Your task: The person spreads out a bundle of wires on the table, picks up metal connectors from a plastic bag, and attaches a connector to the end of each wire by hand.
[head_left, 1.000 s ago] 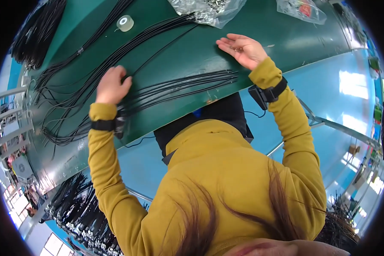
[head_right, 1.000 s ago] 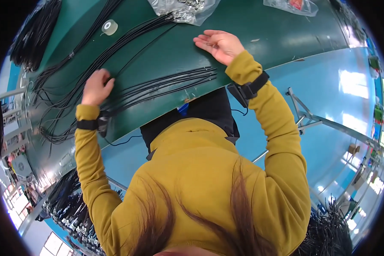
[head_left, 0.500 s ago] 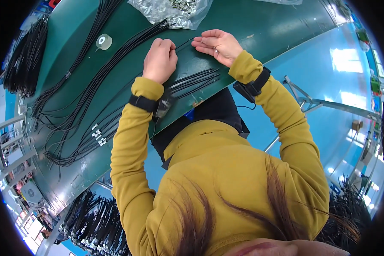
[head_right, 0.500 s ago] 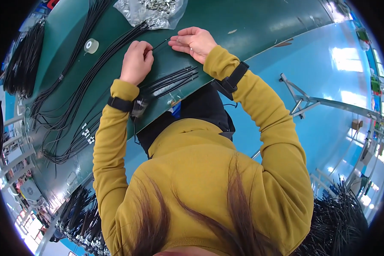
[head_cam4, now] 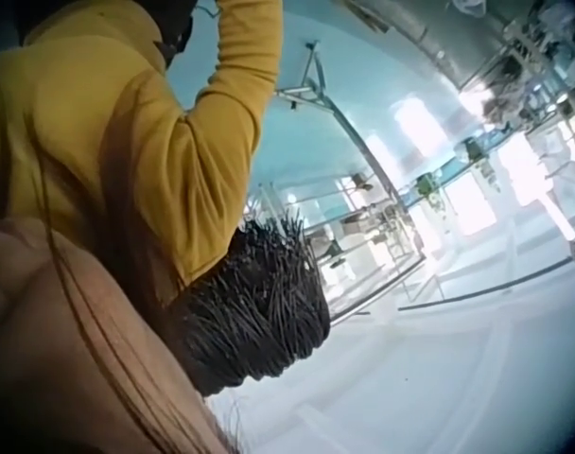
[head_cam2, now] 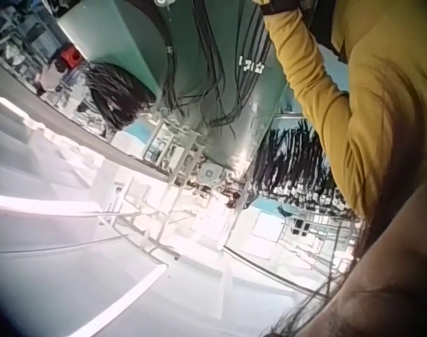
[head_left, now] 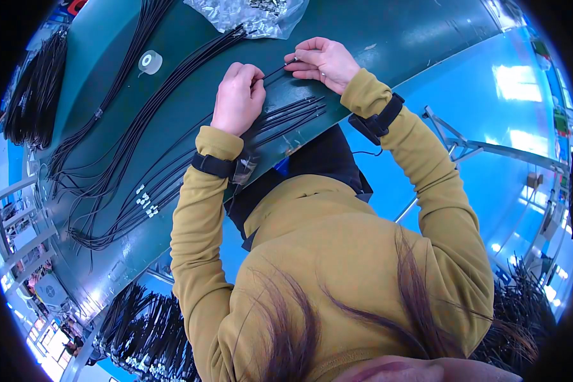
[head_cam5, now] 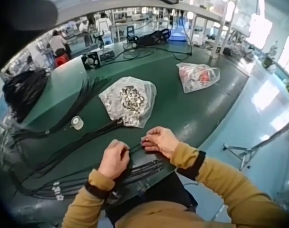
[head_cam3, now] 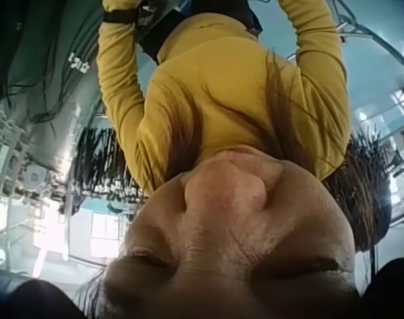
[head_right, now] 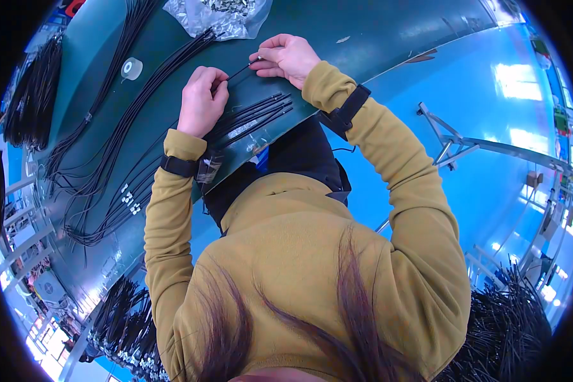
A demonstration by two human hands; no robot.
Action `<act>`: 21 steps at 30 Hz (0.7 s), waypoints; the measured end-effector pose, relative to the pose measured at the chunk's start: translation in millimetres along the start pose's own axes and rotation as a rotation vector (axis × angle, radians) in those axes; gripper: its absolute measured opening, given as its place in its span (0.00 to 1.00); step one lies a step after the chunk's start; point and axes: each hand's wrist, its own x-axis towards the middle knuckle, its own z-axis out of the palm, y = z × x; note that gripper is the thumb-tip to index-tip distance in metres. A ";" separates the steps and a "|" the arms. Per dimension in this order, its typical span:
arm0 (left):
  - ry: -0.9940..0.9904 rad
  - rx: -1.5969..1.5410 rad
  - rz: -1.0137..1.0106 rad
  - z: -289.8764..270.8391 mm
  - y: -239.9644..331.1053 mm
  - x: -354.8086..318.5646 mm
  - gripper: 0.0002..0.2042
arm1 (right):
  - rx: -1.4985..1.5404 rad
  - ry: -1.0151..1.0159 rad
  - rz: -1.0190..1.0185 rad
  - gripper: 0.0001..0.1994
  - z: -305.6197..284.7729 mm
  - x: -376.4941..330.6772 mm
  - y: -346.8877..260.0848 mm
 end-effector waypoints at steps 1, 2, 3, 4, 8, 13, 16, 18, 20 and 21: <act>0.002 -0.001 0.009 -0.8 0.8 -0.3 0.04 | -0.063 0.008 -0.009 0.10 1.4 -0.8 -1.3; 0.004 -0.001 0.018 -1.4 1.5 -0.6 0.03 | -0.126 0.016 -0.018 0.09 2.8 -1.6 -2.3; 0.004 -0.002 0.016 -2.0 2.3 -1.0 0.03 | -0.189 0.024 -0.028 0.09 3.7 -2.3 -2.5; 0.010 -0.006 0.019 -2.4 3.7 -1.1 0.03 | -0.191 0.024 -0.027 0.09 3.8 -2.8 -2.4; 0.021 0.005 0.032 -1.9 6.0 -2.9 0.03 | -0.285 -0.015 -0.042 0.09 4.1 -5.0 -2.0; 0.019 0.068 0.084 1.9 6.8 -5.6 0.04 | -0.282 -0.013 -0.021 0.10 4.9 -5.6 -2.3; 0.037 0.110 0.115 4.5 8.3 -7.2 0.05 | -0.266 -0.034 -0.008 0.10 2.7 -4.5 -0.6; 0.072 0.164 0.151 6.3 9.5 -7.7 0.05 | -0.206 -0.031 -0.001 0.10 2.1 -4.0 1.9; 0.087 0.185 0.177 7.8 9.6 -8.7 0.05 | -0.177 -0.031 0.002 0.10 4.3 -4.4 6.3; 0.101 0.205 0.203 8.7 9.4 -9.3 0.05 | -0.238 -0.014 -0.083 0.11 8.5 -5.3 11.3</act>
